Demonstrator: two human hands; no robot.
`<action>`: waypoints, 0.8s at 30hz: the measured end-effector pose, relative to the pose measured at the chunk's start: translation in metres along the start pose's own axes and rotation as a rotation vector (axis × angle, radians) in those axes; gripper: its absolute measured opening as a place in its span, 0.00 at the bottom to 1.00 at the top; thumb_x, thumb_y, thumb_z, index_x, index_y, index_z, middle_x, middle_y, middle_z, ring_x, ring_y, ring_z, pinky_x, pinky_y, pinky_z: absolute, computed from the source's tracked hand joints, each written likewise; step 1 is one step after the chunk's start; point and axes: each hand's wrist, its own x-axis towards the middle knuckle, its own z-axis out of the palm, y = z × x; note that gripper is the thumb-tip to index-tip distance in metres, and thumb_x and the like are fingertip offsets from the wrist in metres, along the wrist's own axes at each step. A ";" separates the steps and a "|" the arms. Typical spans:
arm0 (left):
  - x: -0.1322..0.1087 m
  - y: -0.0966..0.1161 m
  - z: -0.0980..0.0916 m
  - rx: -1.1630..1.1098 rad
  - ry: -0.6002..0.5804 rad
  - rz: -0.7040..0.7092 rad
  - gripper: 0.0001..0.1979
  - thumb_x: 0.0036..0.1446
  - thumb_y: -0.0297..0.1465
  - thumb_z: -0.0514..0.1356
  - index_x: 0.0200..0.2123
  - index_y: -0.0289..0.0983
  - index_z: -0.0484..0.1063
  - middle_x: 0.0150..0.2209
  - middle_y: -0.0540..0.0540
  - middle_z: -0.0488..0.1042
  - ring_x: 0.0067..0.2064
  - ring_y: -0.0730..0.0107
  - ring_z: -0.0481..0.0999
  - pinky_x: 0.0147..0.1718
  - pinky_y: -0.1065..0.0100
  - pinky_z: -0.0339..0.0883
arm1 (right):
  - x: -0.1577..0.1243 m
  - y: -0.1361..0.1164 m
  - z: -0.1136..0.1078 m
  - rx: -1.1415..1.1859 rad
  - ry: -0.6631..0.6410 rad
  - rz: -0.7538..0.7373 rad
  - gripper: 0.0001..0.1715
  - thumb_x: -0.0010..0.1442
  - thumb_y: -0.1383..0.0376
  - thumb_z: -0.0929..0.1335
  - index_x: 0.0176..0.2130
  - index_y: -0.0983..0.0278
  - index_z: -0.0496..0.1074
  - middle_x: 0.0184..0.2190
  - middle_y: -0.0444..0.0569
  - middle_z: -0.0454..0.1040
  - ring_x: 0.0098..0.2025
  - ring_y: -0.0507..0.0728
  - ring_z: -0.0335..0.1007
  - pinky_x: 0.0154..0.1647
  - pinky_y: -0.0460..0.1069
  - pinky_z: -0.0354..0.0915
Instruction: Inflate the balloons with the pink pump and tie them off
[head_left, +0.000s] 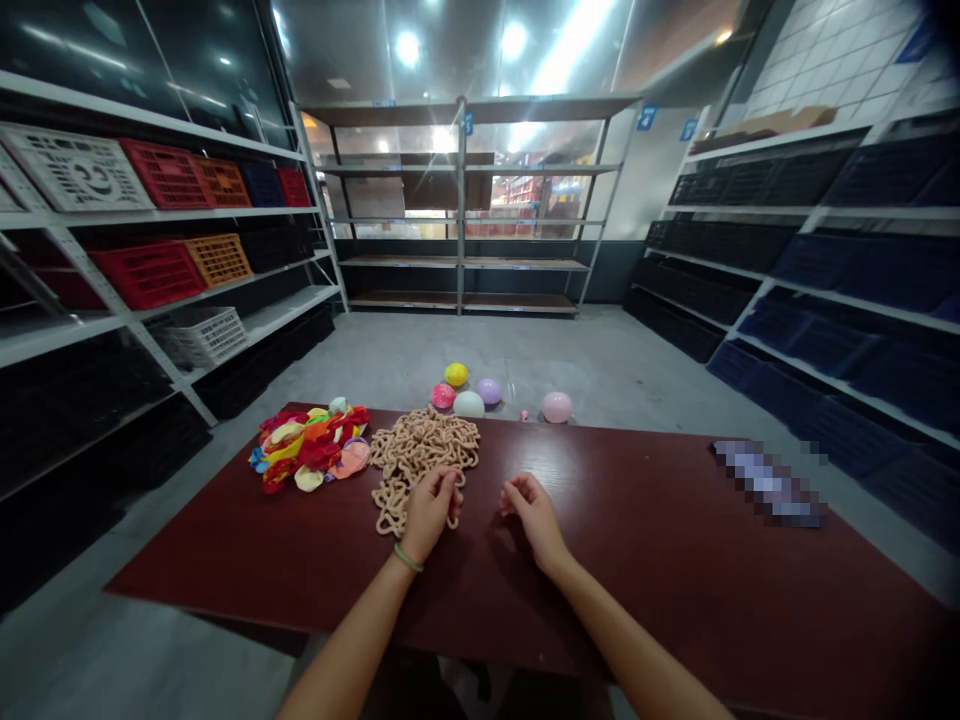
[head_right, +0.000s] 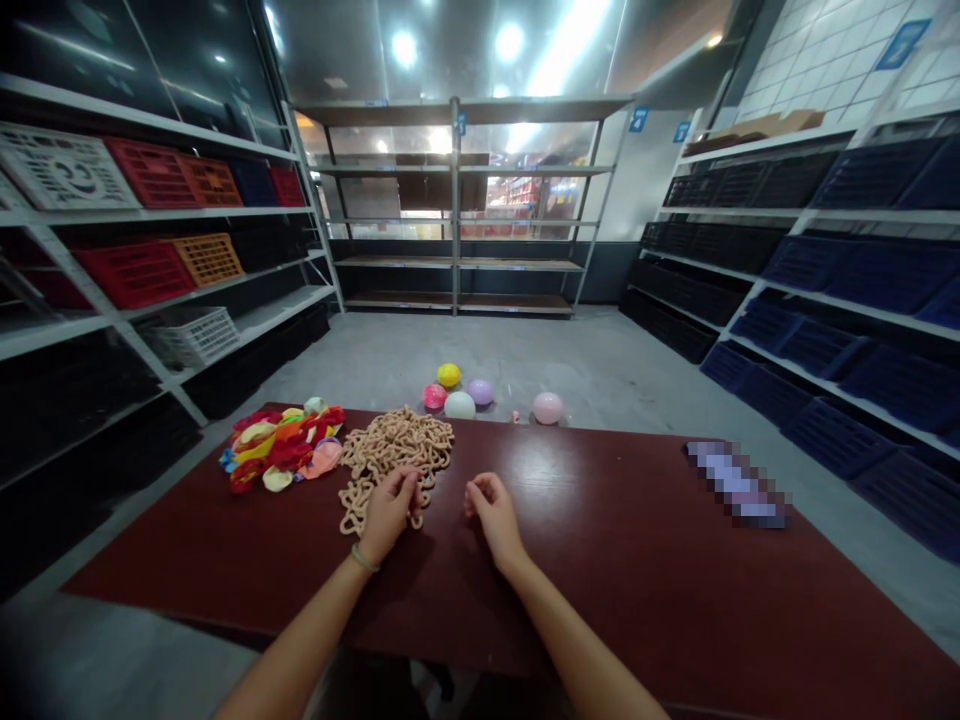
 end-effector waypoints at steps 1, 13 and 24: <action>-0.003 -0.005 0.001 0.040 -0.008 0.019 0.20 0.60 0.49 0.58 0.37 0.37 0.73 0.21 0.53 0.69 0.20 0.73 0.67 0.20 0.72 0.60 | -0.003 0.002 0.002 -0.016 -0.009 -0.013 0.16 0.62 0.46 0.67 0.31 0.54 0.69 0.20 0.40 0.68 0.19 0.56 0.69 0.18 0.53 0.68; 0.034 0.067 0.010 0.075 0.156 0.316 0.18 0.56 0.34 0.63 0.46 0.38 0.61 0.25 0.59 0.61 0.25 0.77 0.64 0.30 0.74 0.61 | 0.044 -0.067 -0.010 -0.139 0.102 -0.238 0.12 0.65 0.53 0.65 0.43 0.57 0.69 0.20 0.36 0.57 0.18 0.50 0.53 0.18 0.46 0.53; 0.099 0.178 0.013 0.283 -0.266 0.515 0.58 0.50 0.23 0.62 0.72 0.39 0.23 0.21 0.63 0.60 0.22 0.77 0.59 0.27 0.74 0.57 | 0.119 -0.190 -0.028 -0.203 -0.259 -0.329 0.62 0.59 0.70 0.69 0.72 0.52 0.23 0.21 0.32 0.59 0.21 0.49 0.53 0.23 0.45 0.57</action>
